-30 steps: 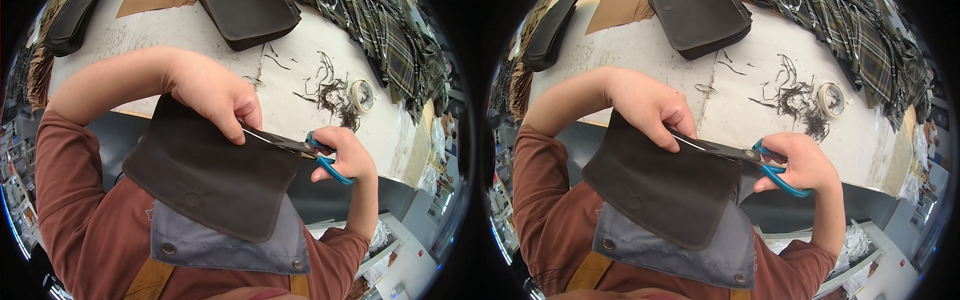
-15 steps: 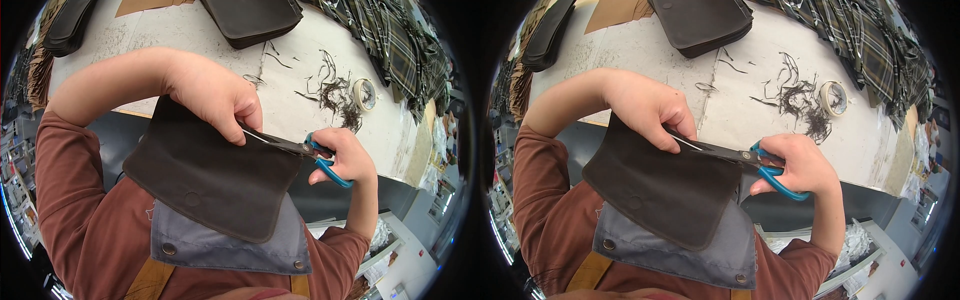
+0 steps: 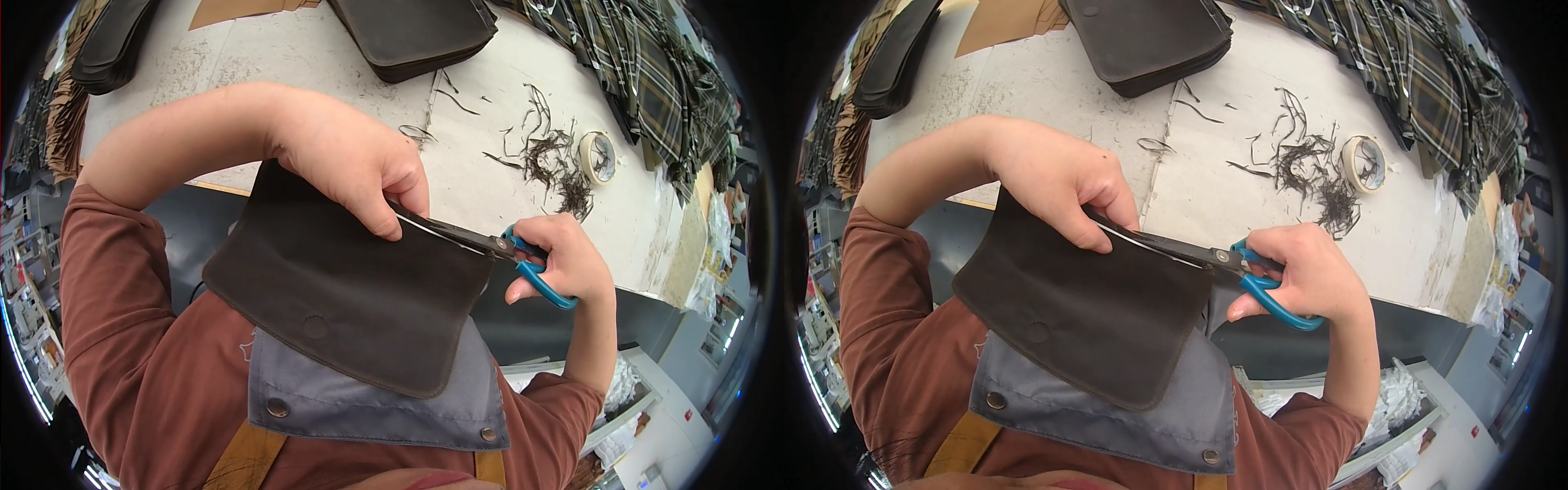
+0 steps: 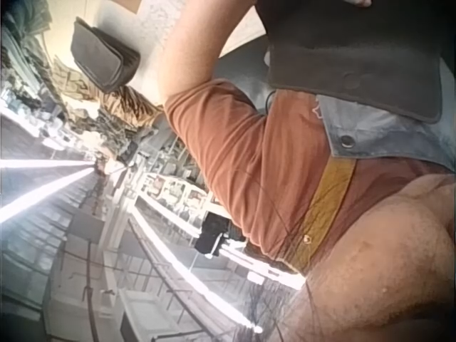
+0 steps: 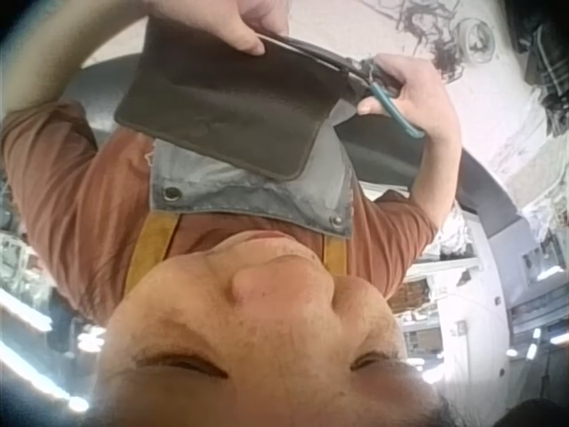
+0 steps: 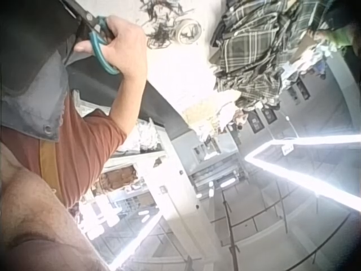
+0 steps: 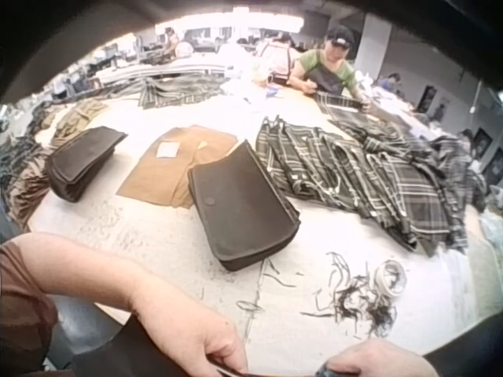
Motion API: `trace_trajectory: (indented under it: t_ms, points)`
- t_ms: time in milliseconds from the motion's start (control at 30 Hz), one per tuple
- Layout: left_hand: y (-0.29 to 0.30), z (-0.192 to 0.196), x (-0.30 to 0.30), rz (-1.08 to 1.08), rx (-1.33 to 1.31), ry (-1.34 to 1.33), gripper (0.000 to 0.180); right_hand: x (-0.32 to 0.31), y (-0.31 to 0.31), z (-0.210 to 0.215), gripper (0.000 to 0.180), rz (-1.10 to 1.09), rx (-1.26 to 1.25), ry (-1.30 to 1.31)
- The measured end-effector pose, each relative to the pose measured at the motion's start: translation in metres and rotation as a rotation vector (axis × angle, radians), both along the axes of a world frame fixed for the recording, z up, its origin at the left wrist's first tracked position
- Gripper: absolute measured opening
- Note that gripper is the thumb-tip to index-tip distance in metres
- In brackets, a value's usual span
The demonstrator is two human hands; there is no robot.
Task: Trimming excess material from leather bag components using scissors on a workshop table.
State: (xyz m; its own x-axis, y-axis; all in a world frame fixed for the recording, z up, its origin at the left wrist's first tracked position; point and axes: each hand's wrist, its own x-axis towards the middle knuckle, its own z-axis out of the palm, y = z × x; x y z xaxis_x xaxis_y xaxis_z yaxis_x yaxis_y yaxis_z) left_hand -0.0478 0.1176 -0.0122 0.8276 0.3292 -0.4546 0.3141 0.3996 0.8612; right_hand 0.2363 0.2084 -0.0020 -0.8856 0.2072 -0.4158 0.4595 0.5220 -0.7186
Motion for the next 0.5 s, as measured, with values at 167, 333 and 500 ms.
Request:
trace_trajectory:
  t_ms: [167, 333, 500]
  points:
    - [-0.0013, -0.0015, -0.0004, 0.007, -0.011, 0.003, 0.018, 0.0017, 0.0007, -0.0017, 0.069, 0.0, 0.012, 0.017]
    - [0.0003, -0.0025, -0.0005, -0.004, -0.016, -0.004, 0.02, 0.0048, -0.0019, -0.0049, 0.069, -0.043, -0.007, 0.046]
    - [-0.0025, -0.0019, -0.0017, 0.016, -0.021, -0.002, 0.02, 0.006, 0.0017, -0.005, 0.067, -0.002, 0.029, 0.059]
